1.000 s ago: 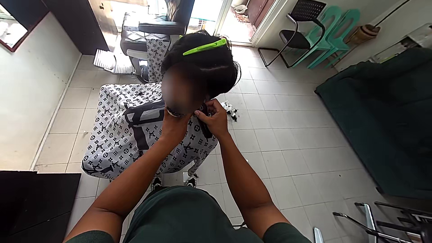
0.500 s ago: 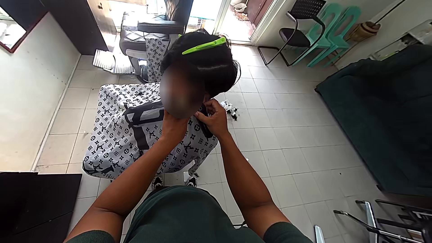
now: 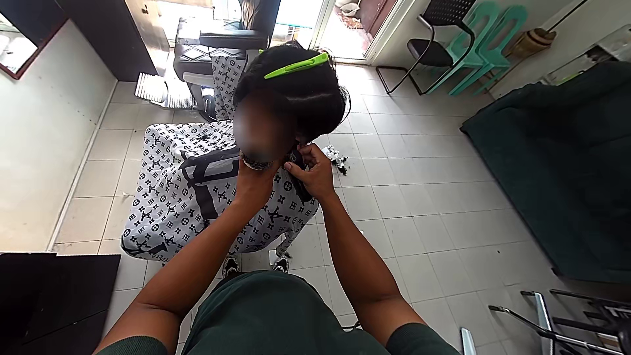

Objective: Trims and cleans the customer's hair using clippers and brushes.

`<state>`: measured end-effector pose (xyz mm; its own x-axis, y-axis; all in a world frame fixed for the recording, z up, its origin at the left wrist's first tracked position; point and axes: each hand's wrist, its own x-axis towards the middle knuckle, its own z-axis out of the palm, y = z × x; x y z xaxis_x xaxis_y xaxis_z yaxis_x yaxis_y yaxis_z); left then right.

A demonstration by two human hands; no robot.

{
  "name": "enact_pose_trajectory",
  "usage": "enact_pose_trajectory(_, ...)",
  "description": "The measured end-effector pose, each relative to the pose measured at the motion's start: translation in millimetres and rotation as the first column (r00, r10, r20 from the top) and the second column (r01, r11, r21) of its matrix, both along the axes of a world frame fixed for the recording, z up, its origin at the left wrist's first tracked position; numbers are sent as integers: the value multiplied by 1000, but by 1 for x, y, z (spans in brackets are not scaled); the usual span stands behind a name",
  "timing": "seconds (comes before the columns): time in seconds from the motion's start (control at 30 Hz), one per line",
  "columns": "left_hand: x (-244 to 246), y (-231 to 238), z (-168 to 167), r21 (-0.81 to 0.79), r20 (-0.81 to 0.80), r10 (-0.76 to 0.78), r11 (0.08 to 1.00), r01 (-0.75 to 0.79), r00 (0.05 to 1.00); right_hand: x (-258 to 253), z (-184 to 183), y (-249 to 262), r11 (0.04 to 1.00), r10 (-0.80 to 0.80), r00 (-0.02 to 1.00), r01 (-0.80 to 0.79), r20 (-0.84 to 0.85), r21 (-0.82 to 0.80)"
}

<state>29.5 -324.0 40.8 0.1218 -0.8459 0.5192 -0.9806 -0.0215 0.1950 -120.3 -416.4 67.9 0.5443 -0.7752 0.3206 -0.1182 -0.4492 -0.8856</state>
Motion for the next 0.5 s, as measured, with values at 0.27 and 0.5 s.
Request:
enact_pose_trajectory(0.27, 0, 0, 3, 24, 11, 6, 1000, -6, 1000, 1, 1, 1, 999, -25, 998, 22, 62, 45)
enact_pose_trajectory(0.5, 1, 0, 3, 6, 13, 1, 1000, -1, 1000, 4, -2, -1, 999, -34, 994, 31, 104, 32)
